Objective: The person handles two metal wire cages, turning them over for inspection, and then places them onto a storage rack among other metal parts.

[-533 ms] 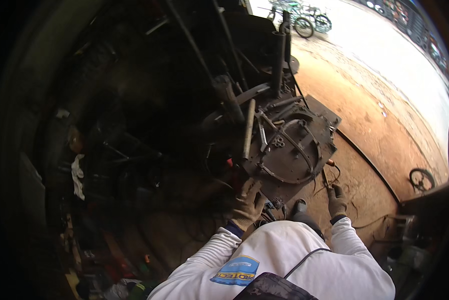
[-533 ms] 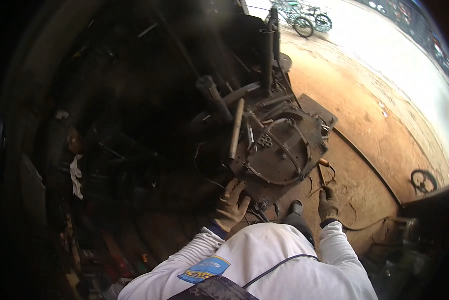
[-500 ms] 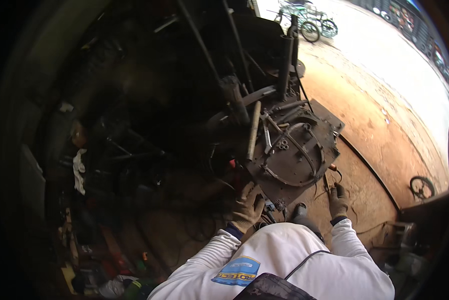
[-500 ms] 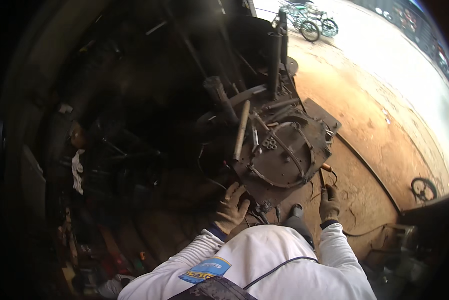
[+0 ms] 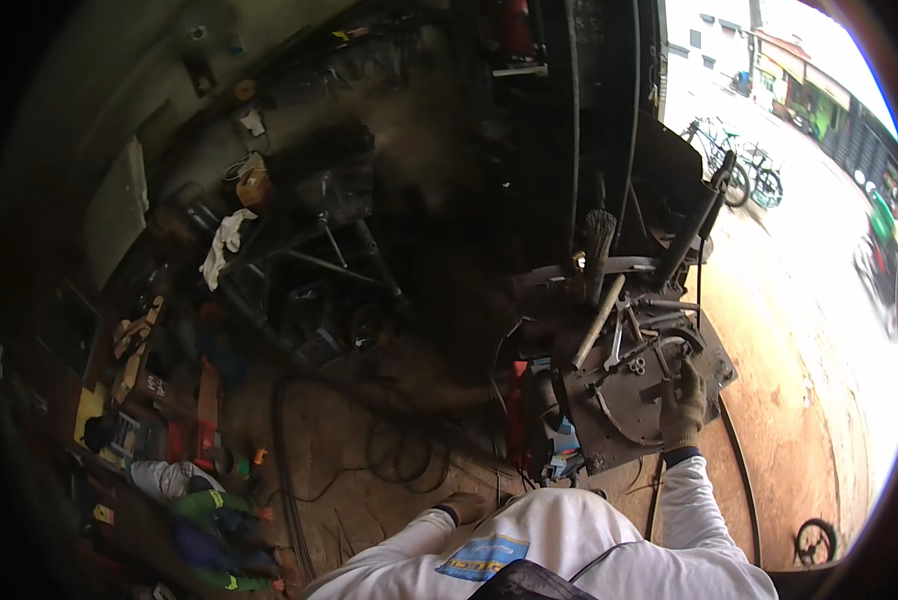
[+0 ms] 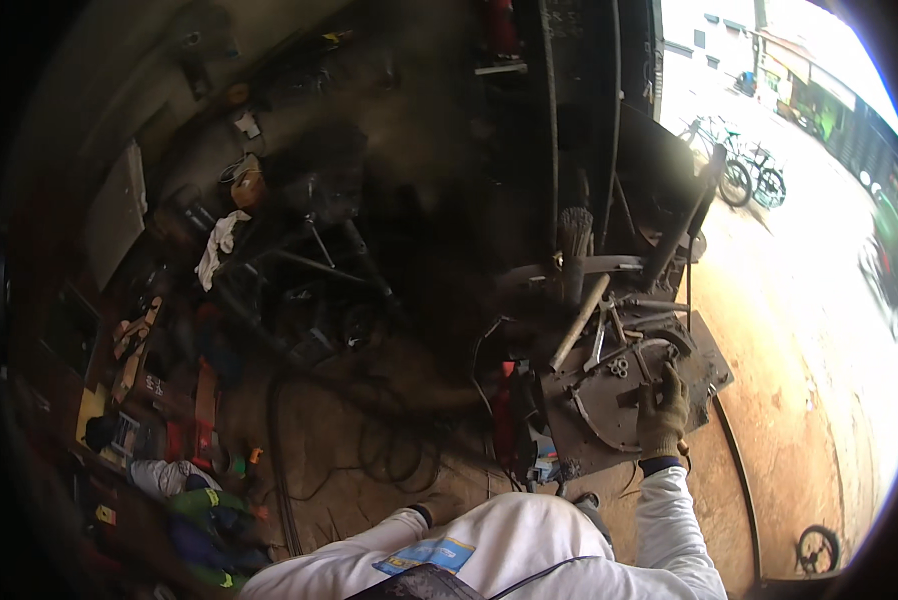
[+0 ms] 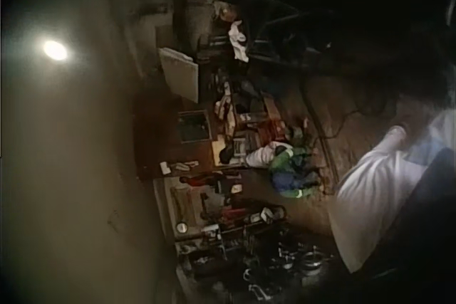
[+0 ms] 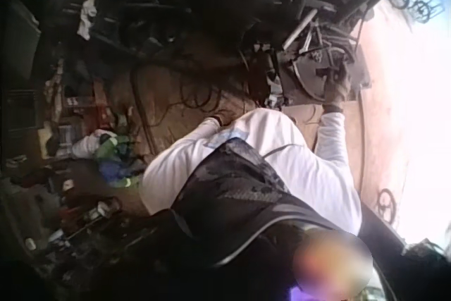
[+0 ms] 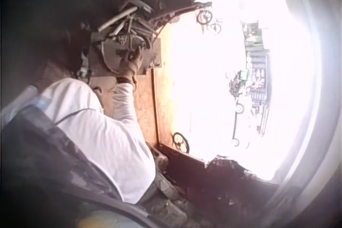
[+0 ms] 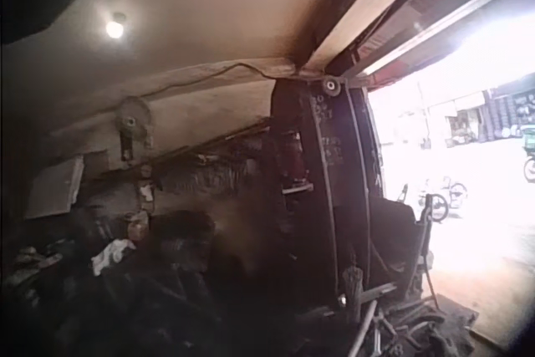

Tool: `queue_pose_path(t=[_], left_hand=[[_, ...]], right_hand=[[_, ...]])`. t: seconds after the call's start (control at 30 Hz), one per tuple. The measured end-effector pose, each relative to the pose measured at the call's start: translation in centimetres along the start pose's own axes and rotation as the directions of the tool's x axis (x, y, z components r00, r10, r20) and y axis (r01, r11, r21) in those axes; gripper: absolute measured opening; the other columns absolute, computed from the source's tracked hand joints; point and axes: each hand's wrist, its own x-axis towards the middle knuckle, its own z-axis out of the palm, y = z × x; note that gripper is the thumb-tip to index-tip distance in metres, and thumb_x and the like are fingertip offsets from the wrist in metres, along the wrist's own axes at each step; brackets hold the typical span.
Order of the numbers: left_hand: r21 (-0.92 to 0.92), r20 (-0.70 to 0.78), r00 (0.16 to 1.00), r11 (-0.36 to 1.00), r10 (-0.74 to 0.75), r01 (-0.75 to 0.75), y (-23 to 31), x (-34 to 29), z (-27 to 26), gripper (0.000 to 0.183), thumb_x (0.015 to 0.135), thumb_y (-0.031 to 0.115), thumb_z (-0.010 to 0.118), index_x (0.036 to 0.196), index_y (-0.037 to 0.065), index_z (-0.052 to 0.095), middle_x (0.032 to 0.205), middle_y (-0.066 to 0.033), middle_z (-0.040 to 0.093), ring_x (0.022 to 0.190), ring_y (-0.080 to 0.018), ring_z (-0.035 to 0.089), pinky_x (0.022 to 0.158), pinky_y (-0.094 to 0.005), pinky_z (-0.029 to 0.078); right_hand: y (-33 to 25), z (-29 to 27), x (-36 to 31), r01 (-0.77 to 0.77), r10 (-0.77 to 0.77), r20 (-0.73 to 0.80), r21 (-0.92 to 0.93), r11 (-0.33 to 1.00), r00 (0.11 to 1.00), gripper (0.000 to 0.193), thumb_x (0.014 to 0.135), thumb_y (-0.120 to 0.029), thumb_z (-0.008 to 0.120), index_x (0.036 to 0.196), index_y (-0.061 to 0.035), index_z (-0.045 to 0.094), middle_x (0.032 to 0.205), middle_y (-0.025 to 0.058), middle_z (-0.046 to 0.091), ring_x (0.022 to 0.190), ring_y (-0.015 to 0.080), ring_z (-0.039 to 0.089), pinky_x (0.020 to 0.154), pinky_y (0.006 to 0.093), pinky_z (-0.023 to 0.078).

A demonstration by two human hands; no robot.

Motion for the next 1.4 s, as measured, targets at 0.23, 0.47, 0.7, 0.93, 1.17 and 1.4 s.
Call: queue_pose_path(t=[0.23, 0.47, 0.7, 0.93, 1.17, 1.4], left_hand=[[0.014, 0.13, 0.976, 0.984, -0.175, 0.175, -8.9, 1.8, 11.1, 0.05, 0.096, 0.041, 0.044, 0.123, 0.007, 0.068, 0.133, -0.018, 0.061, 0.123, -0.0335, 0.059, 0.104, -0.0431, 0.044], [-0.022, 0.019, 0.976, 0.976, -0.218, 0.218, -10.0, 2.4, 11.1, 0.049, 0.094, 0.039, 0.046, 0.125, 0.007, 0.067, 0.132, -0.0185, 0.062, 0.124, -0.033, 0.06, 0.104, -0.0432, 0.045], [-0.025, 0.005, 0.984, 0.983, -0.179, 0.179, -6.5, 4.9, 7.2, 0.045, 0.095, 0.028, 0.042, 0.119, 0.001, 0.069, 0.127, -0.0227, 0.064, 0.12, -0.0361, 0.062, 0.099, -0.0461, 0.049], [-0.009, -0.02, 0.992, 0.992, -0.128, 0.128, -6.4, 4.2, 6.0, 0.044, 0.096, 0.028, 0.042, 0.119, 0.002, 0.069, 0.127, -0.0233, 0.063, 0.12, -0.037, 0.062, 0.1, -0.0467, 0.048], [0.036, 0.021, 0.992, 0.991, -0.126, 0.125, -10.1, 5.7, 10.2, 0.046, 0.095, 0.032, 0.044, 0.122, 0.004, 0.068, 0.129, -0.0221, 0.063, 0.119, -0.037, 0.062, 0.102, -0.046, 0.047], [-0.001, 0.018, 0.983, 0.983, -0.181, 0.181, -11.9, 4.5, 11.9, 0.047, 0.098, 0.037, 0.041, 0.124, 0.007, 0.067, 0.131, -0.0178, 0.063, 0.121, -0.0338, 0.061, 0.103, -0.0439, 0.045]], right_hand=[[-1.4, 0.7, 0.6, 0.069, -0.078, -0.033, -0.218, 0.974, 0.996, 0.046, 0.085, -0.015, 0.069, 0.13, -0.0089, 0.059, 0.123, 0.0162, 0.061, 0.116, 0.0363, 0.057, 0.099, 0.0433, 0.046], [-0.5, 0.8, 0.6, 0.18, -0.195, -0.005, -0.363, 0.914, 0.981, 0.031, 0.087, -0.017, 0.067, 0.116, -0.0101, 0.068, 0.124, 0.0141, 0.062, 0.118, 0.0365, 0.055, 0.1, 0.0443, 0.045], [-0.3, 0.6, 0.2, 0.207, -0.229, -0.003, -0.411, 0.888, 0.974, 0.024, 0.089, -0.02, 0.065, 0.111, -0.0108, 0.07, 0.124, 0.0139, 0.063, 0.117, 0.0369, 0.055, 0.1, 0.0451, 0.045], [-0.8, 1.3, 0.2, 0.216, -0.234, 0.001, -0.396, 0.892, 0.972, 0.024, 0.09, -0.02, 0.065, 0.111, -0.0106, 0.07, 0.124, 0.0133, 0.063, 0.117, 0.0368, 0.055, 0.1, 0.0446, 0.045], [-0.7, 1.3, 0.0, 0.218, -0.244, -0.019, -0.385, 0.897, 0.97, 0.024, 0.09, -0.02, 0.065, 0.11, -0.0103, 0.07, 0.124, 0.0135, 0.063, 0.117, 0.0371, 0.056, 0.099, 0.0448, 0.045], [-0.1, 2.0, 0.0, 0.243, -0.264, -0.017, -0.339, 0.909, 0.964, 0.025, 0.087, -0.018, 0.066, 0.111, -0.0095, 0.069, 0.122, 0.0135, 0.064, 0.114, 0.0366, 0.057, 0.098, 0.0442, 0.046]])
